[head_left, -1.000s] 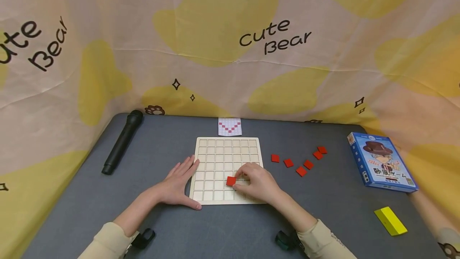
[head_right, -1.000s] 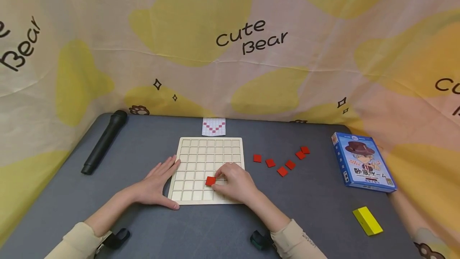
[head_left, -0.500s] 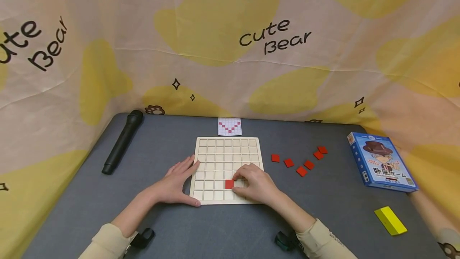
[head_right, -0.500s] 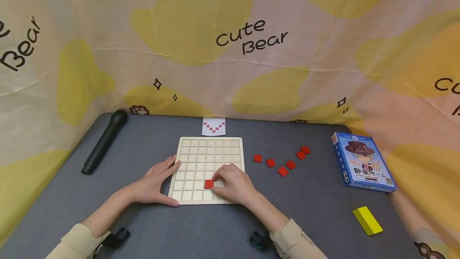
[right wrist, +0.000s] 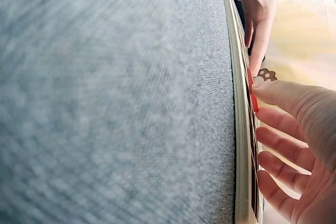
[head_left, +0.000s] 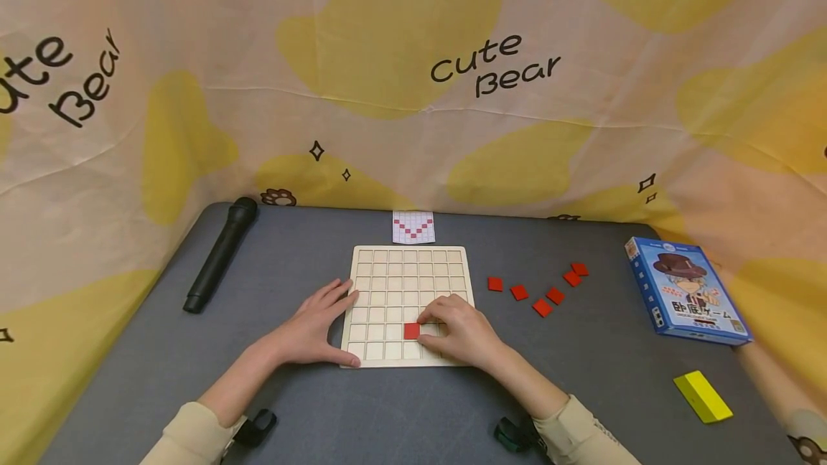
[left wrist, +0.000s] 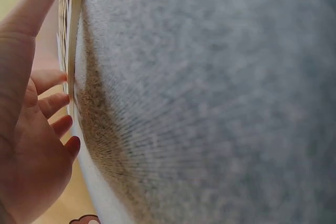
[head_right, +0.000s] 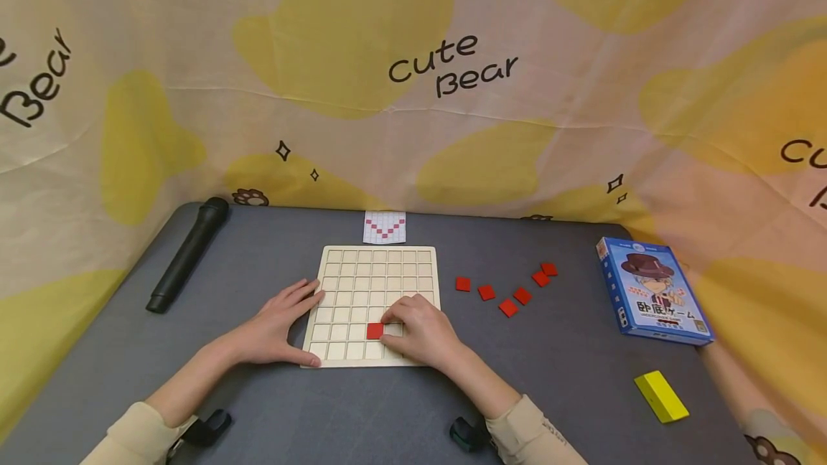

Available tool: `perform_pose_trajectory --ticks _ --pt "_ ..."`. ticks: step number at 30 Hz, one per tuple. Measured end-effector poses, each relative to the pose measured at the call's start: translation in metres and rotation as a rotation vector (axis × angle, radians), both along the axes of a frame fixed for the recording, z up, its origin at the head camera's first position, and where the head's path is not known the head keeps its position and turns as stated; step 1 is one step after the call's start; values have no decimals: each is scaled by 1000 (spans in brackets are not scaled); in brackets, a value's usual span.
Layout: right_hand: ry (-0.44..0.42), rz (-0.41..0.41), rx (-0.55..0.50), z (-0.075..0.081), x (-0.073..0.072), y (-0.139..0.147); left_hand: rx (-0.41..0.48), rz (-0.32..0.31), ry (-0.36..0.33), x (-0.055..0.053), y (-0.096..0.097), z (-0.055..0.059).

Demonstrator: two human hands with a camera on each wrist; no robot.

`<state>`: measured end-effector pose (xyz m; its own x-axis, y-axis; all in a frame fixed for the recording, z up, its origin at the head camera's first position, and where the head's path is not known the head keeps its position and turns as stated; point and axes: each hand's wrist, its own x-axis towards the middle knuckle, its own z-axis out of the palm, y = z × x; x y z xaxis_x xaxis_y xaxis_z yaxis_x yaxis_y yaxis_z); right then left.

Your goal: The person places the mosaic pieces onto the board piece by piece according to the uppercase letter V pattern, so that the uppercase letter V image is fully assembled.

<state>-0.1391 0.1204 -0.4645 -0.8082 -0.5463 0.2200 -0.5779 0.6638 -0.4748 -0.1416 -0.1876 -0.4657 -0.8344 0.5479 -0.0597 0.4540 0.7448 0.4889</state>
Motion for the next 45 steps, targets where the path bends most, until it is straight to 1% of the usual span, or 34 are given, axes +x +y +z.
perform_pose_trajectory --ticks 7,10,13,15,18,22,28,31,33,35,39,42,45 --pt "24 30 -27 0 1 2 -14 -9 2 -1 0 2" --pt "32 36 -57 1 1 5 -21 -14 20 -1 0 1" --pt "42 25 -102 2 -2 12 -35 -18 40 -1 0 1" --pt "39 8 -136 3 -5 17 -44 -19 51 -1 1 0" --pt "19 -42 -173 4 -12 28 -50 -12 58 -2 1 0" --pt "9 -149 -190 5 -21 48 -57 -5 70 -3 1 -1" --pt "58 -296 -147 3 -34 79 -59 -16 95 -2 0 -4" --pt "53 -351 -102 3 -39 92 -50 -22 104 -1 -1 -4" --pt "40 -373 -68 4 -42 99 -47 -23 103 -1 -1 -5" --pt "22 -385 -37 4 -45 104 -46 -25 112 -1 -1 -5" --pt "-6 -378 4 4 -48 110 -54 -26 125 0 -1 -5" --pt "-14 -366 16 3 -49 112 -60 -27 127 0 -1 -6" --pt "-14 -358 17 3 -50 113 -74 -20 112 -1 -1 -5"
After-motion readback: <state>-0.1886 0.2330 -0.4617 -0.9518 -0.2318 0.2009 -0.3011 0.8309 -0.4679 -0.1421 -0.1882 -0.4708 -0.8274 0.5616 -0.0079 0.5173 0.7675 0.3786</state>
